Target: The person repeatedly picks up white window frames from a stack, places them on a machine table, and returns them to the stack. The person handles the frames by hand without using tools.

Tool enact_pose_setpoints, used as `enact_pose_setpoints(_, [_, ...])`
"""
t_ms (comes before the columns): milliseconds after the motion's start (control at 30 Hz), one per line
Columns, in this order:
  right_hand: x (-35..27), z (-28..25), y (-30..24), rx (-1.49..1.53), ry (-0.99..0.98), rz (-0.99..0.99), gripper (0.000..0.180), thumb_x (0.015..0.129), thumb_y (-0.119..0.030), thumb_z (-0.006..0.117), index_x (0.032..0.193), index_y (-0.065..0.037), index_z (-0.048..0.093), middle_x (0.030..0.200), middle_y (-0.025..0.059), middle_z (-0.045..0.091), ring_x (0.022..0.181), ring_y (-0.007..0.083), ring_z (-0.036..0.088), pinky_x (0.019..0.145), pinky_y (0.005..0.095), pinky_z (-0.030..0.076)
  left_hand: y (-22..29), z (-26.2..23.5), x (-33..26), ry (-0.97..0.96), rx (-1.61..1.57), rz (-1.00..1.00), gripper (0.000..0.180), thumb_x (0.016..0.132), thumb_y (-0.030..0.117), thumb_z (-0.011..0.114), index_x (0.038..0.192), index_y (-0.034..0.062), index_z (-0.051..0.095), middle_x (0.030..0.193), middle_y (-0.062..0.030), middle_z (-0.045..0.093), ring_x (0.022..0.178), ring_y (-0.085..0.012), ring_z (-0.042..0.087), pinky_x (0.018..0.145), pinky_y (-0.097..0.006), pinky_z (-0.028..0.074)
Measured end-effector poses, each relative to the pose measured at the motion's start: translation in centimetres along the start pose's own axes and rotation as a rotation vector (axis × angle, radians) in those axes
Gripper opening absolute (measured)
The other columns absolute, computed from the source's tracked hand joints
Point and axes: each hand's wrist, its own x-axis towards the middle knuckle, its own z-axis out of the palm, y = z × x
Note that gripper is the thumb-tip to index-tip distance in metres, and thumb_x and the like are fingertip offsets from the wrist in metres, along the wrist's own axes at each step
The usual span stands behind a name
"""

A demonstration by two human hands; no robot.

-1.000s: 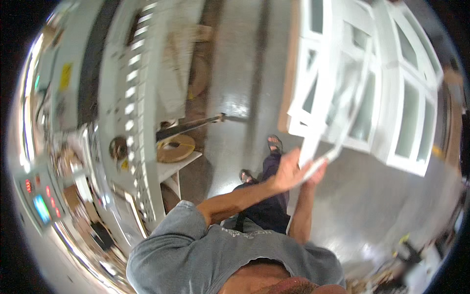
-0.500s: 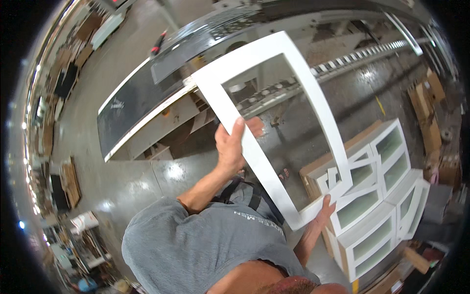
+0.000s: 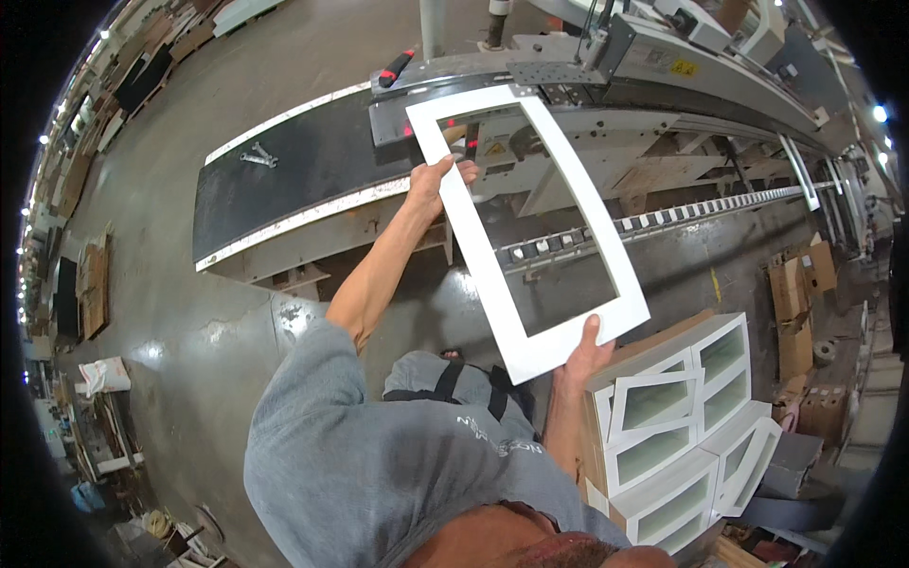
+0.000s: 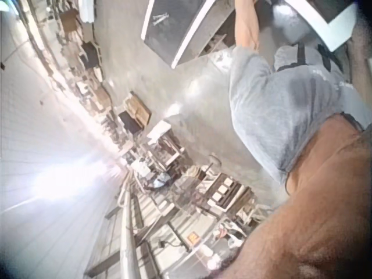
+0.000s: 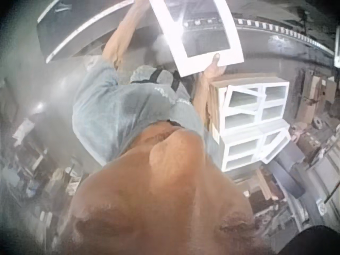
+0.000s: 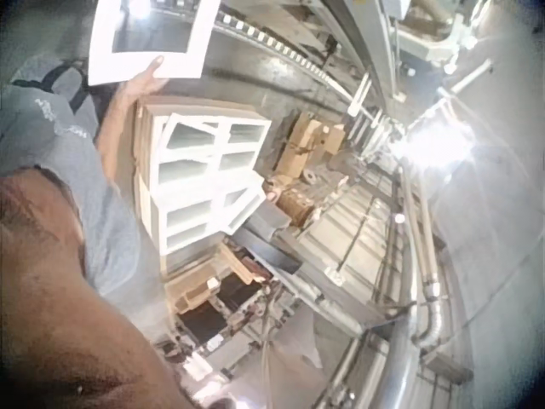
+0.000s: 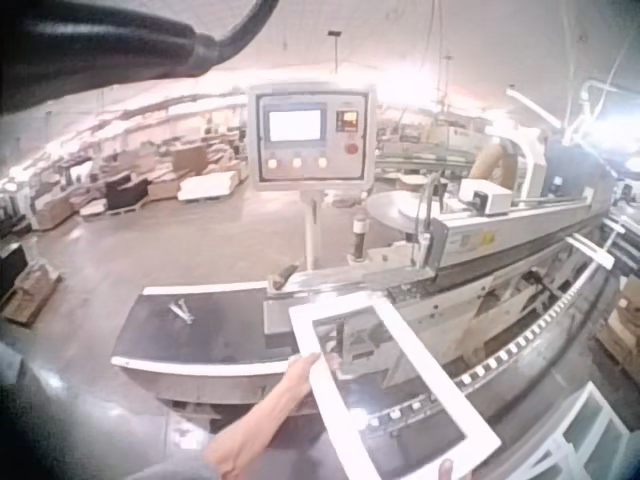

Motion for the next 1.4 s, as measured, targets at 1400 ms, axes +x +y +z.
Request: enact_pose_setpoints(1400, [10.8,3.4,1.0,0.025,0.174,-0.017,0.063,0.089,-0.018,0.066,0.136,0.006,0.032,0.127,0.0192,0.05,0.109,0.029,0.055,0.093,0.0393,0.047,-6.7,7.6,6.3,0.044,0.395,0.081,0.038,0.097,0.022,0.051,0.11,-0.012,0.041,0.087,-0.0229,0.06,0.069,-0.0314,0.068,0.056,-0.039,0.06])
